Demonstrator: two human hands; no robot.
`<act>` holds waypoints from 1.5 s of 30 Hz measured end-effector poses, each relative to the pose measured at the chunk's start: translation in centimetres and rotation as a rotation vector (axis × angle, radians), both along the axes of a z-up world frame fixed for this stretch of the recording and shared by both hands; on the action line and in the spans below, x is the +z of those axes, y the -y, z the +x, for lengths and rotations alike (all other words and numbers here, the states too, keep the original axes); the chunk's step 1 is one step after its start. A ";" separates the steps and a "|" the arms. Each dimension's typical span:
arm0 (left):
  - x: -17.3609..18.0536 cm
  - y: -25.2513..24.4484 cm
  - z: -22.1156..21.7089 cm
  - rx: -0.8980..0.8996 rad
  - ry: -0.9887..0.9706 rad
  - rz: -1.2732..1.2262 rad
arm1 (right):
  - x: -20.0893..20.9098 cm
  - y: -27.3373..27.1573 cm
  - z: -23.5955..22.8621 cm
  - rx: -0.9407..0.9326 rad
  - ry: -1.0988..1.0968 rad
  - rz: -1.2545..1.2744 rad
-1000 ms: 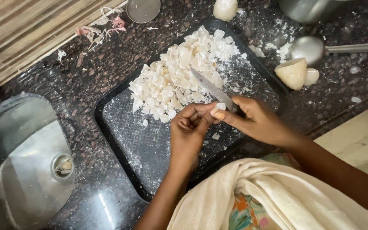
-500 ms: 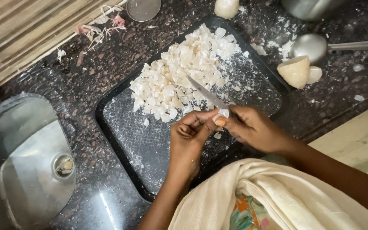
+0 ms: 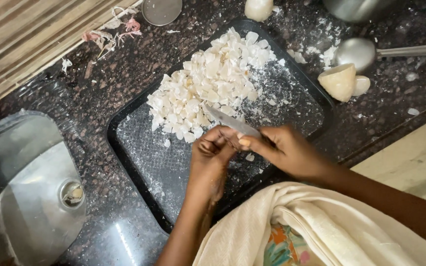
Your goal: Peeling and cutting coconut into small pieces and transferring them into a metal bowl.
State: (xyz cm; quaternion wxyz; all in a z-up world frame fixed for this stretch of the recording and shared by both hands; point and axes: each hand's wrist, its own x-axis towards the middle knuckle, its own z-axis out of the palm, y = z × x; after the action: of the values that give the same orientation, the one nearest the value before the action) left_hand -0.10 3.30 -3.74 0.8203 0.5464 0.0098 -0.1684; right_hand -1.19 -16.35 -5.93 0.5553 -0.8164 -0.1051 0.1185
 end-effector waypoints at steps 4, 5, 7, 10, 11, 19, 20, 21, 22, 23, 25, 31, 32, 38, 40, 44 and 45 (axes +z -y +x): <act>1.6 -0.3 1.2 0.111 0.170 0.484 | 0.8 1.3 0.8 -0.032 -0.073 0.052; 2.2 -0.6 1.5 0.152 0.315 0.649 | 0.6 1.9 0.9 -0.069 -0.136 0.095; 3.3 -0.8 2.1 0.193 0.463 0.814 | 0.7 3.6 0.9 -0.106 -0.196 0.138; 4.5 -1.1 3.1 0.150 0.486 1.143 | 1.9 6.0 1.1 -0.192 -0.183 0.207; 4.7 -1.1 3.6 0.156 0.623 1.179 | 2.7 6.7 1.2 -0.268 -0.229 0.268; 5.3 0.4 10.6 -0.043 0.947 1.119 | 7.9 9.7 0.2 -0.612 -0.267 0.407; 4.8 0.5 12.2 -0.049 1.024 1.080 | 7.9 10.0 0.1 -0.623 -0.267 0.410; 4.2 0.8 13.9 -0.054 1.100 1.036 | 8.0 10.5 -0.1 -0.635 -0.267 0.409; 4.0 0.9 16.1 -0.066 1.102 1.026 | 7.6 10.8 -0.3 -0.649 -0.267 0.408; 3.6 1.0 18.3 -0.047 1.065 1.040 | 7.3 11.2 -0.4 -0.644 -0.267 0.401; 2.1 1.1 23.7 -0.030 1.029 1.046 | 7.1 11.7 -0.5 -0.644 -0.264 0.389; -4.1 0.9 39.3 0.180 1.251 1.096 | 7.1 12.5 0.0 -0.659 -0.253 0.389; -4.6 1.1 40.5 0.164 1.163 1.183 | 7.3 12.7 0.2 -0.692 -0.289 0.392; -7.4 2.6 43.4 -0.009 1.062 1.485 | 6.1 14.3 0.7 -0.793 -0.344 0.406; -5.6 3.2 41.9 0.035 1.128 1.573 | 5.9 14.4 0.7 -0.812 -0.367 0.433; 2.7 4.8 34.2 -0.231 0.855 1.669 | 5.7 14.6 0.6 -0.770 -0.335 0.422; 4.7 5.1 32.2 -0.387 0.729 1.583 | 5.7 14.7 0.5 -0.768 -0.355 0.447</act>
State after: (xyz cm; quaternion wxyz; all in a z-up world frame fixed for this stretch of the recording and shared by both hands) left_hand 32.09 -1.84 0.93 0.1121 0.9645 -0.2307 -0.0634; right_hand -0.65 -31.07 -0.24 0.7304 -0.6238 0.2776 0.0167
